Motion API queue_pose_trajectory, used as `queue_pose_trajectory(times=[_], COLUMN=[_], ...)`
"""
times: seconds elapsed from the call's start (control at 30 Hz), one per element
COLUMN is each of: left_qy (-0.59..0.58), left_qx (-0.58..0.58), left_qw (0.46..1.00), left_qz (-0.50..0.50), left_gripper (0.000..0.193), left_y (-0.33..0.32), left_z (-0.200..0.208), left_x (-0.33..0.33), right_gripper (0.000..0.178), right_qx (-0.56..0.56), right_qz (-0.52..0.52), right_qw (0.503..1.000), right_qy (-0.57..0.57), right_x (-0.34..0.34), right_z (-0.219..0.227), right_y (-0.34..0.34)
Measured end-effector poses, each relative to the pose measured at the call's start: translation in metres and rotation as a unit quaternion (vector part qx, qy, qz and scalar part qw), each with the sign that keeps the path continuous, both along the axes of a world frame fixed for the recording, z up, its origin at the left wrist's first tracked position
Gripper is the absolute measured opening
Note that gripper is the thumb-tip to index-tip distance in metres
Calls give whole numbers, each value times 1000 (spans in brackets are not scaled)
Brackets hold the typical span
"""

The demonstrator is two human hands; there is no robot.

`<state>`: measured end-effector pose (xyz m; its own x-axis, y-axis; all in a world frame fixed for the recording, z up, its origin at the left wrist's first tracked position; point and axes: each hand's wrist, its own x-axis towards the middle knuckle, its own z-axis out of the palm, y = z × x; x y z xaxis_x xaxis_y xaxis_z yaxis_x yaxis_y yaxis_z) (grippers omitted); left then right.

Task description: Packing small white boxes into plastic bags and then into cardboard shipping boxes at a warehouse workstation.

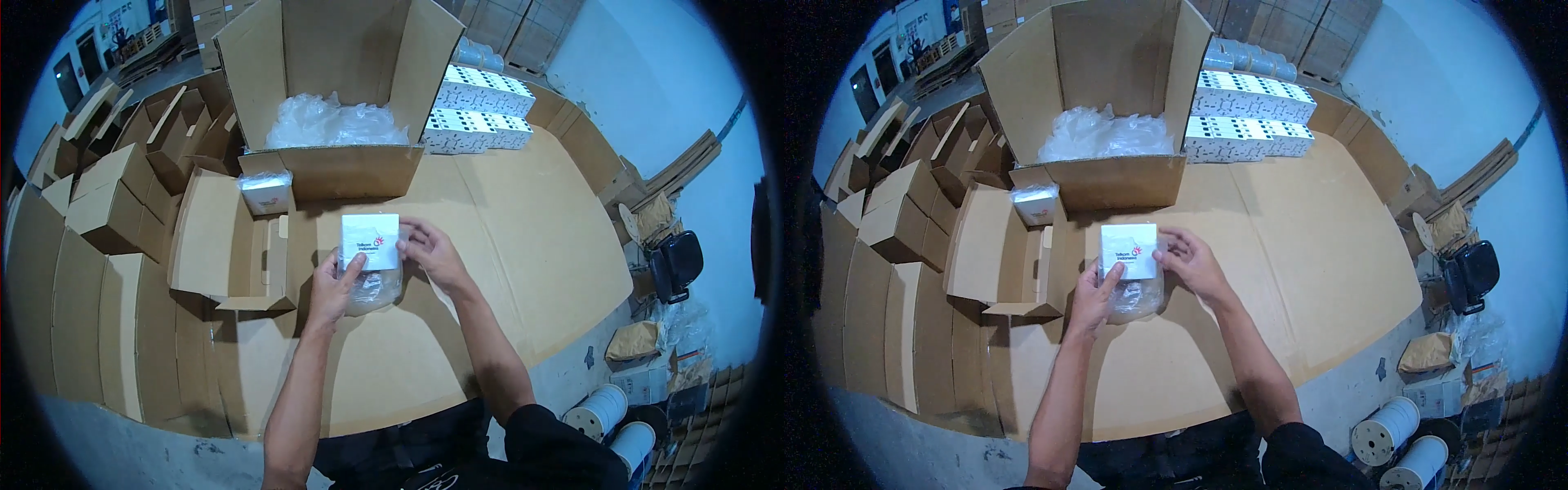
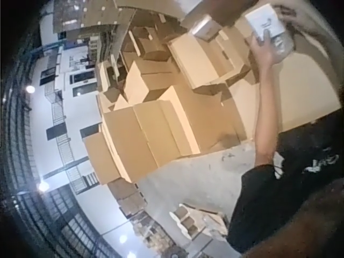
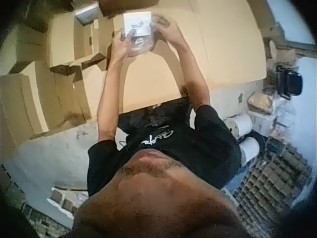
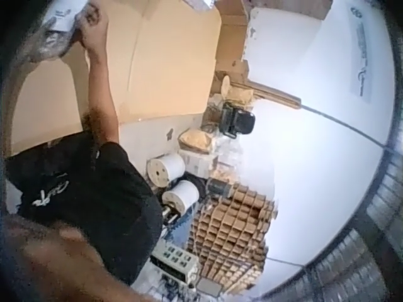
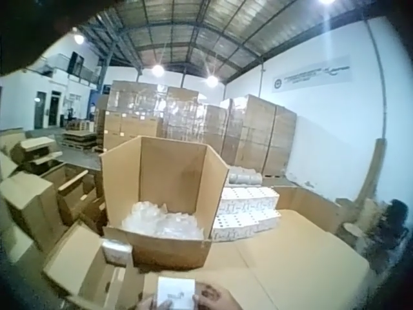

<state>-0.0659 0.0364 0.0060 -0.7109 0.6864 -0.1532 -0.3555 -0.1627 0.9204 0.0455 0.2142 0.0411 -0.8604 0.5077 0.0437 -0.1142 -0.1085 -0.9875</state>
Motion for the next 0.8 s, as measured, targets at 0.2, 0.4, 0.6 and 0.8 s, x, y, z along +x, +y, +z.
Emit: queue_pose_trajectory(times=[0.2, 0.4, 0.6, 0.8], left_qy=[30, 110, 175, 202], left_qx=[22, -13, 13, 18], left_qw=[999, 994, 982, 978], left_qz=[-14, 7, 72, 49], left_gripper=[37, 34, 44, 52], left_y=[4, 4, 7, 3], left_z=[0, 6, 12, 7], left_x=[2, 4, 10, 4], right_gripper=[28, 19, 14, 14], right_qx=[-162, -281, -277, -259], right_qz=[-66, -114, -104, -71], right_qw=[983, 945, 941, 948], right_qy=[58, 120, 165, 173], right_x=[6, 2, 2, 0], right_z=[-18, -33, -30, -24], right_y=[-36, -43, -48, -50])
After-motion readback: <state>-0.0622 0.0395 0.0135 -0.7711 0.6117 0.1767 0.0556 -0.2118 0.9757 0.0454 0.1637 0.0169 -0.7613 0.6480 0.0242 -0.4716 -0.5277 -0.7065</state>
